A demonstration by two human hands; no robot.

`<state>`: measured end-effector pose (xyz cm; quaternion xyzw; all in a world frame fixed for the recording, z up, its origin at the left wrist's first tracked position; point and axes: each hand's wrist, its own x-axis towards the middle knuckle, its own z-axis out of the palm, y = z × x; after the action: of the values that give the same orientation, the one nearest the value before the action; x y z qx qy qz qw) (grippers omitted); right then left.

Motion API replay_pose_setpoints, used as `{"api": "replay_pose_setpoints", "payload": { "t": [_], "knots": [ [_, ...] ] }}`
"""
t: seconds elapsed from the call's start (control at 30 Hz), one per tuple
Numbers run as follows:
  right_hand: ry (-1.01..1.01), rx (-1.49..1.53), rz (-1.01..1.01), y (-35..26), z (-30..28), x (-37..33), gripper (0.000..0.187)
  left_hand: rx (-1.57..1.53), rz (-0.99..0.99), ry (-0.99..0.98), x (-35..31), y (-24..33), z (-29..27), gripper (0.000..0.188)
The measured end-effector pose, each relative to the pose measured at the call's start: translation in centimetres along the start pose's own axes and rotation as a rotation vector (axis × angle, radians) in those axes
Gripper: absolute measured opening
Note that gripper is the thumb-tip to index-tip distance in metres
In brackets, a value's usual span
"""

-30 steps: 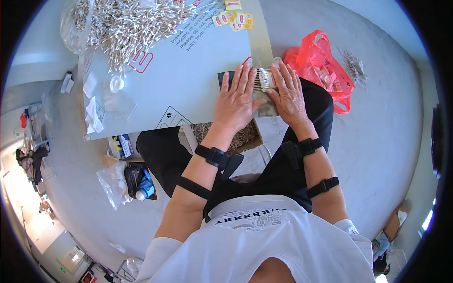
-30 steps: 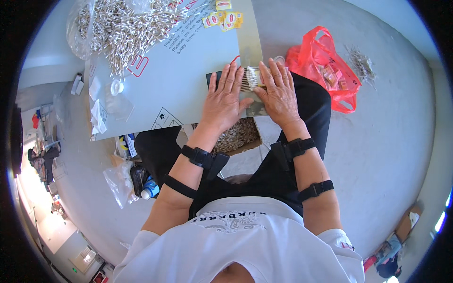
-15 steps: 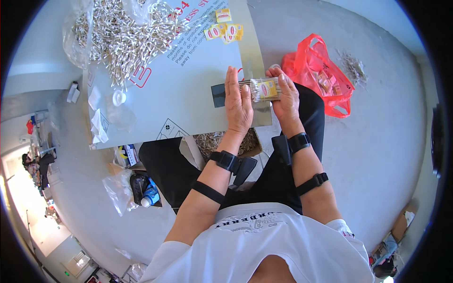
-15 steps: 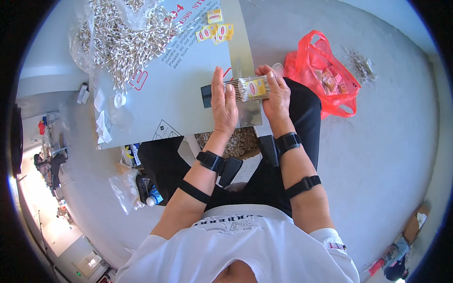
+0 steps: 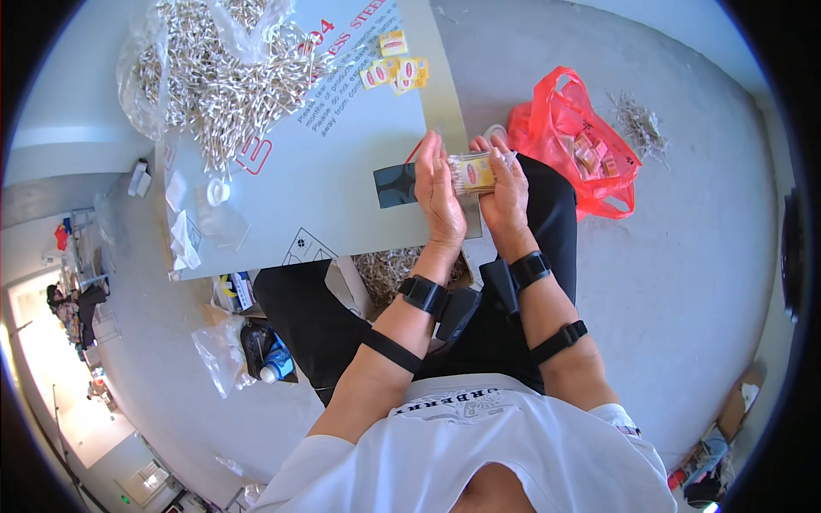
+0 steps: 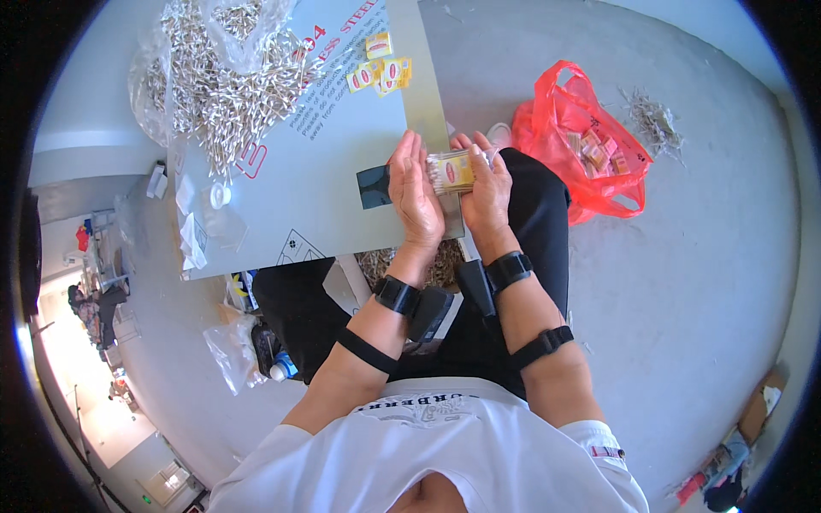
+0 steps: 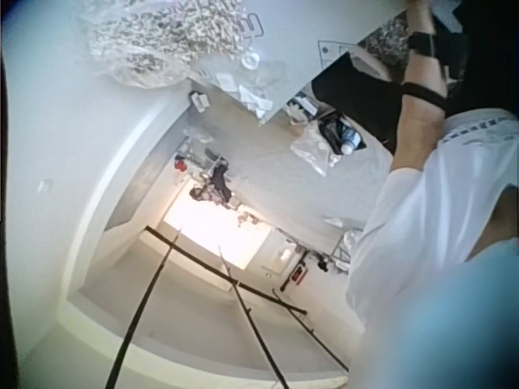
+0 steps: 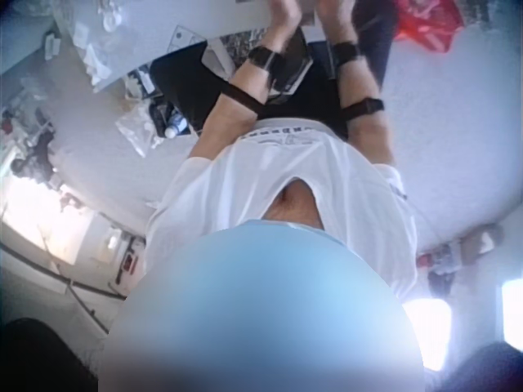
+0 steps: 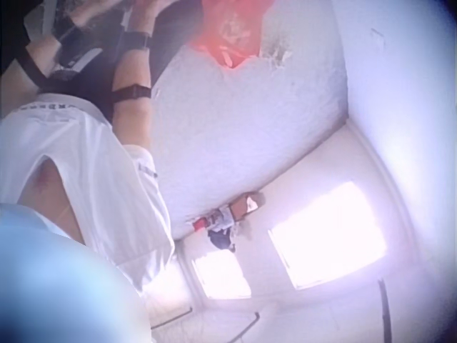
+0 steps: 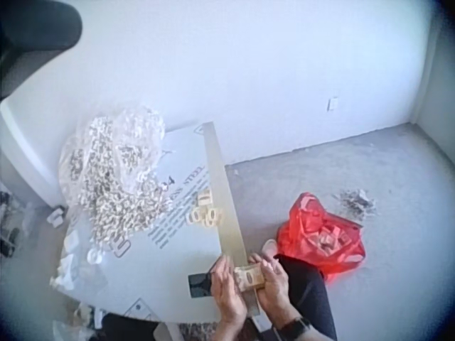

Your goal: Bundling medical/hygiene swabs and applying adhesive labels or bands to the bundles.

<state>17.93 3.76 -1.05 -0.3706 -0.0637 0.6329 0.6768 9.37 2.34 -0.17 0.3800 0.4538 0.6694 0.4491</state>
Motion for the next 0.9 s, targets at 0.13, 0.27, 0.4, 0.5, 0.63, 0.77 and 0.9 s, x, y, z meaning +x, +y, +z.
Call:
{"api": "replay_pose_setpoints", "payload": {
  "t": [0.13, 0.27, 0.4, 0.5, 0.63, 0.77, 0.9],
  "knots": [
    [0.091, 0.091, -0.002, 0.3, -0.2, -0.8, 0.047, -0.086, -0.041, -0.009, -0.5, 0.7, 0.1, 0.06],
    [0.128, 0.114, -0.016, 0.6, -0.2, -1.0, 0.048, -0.079, -0.042, 0.015, -1.1, 1.1, 0.8, 0.061],
    [0.155, 0.082, -0.041, 0.9, -0.2, -1.0, 0.042, 0.052, -0.066, 0.077, -2.2, 1.3, 0.9, 0.06],
    [0.15, 0.077, -0.044, 1.0, -0.1, -1.0, 0.042, -0.097, -0.106, 0.006, -2.4, 1.3, 0.6, 0.059],
    [0.087, 0.099, 0.036, 0.6, -0.3, -0.9, 0.045, -0.261, -0.171, 0.019, -2.6, 1.4, 1.6, 0.059],
    [0.101, 0.107, 0.013, 0.4, 0.4, -1.4, 0.045, -0.437, -0.281, 0.107, -2.4, 1.8, 1.9, 0.058],
    [0.086, 0.07, 0.025, 0.3, 0.6, -1.4, 0.047, -0.453, -0.359, 0.09, -1.7, 2.2, 1.8, 0.056]
  ]
}}
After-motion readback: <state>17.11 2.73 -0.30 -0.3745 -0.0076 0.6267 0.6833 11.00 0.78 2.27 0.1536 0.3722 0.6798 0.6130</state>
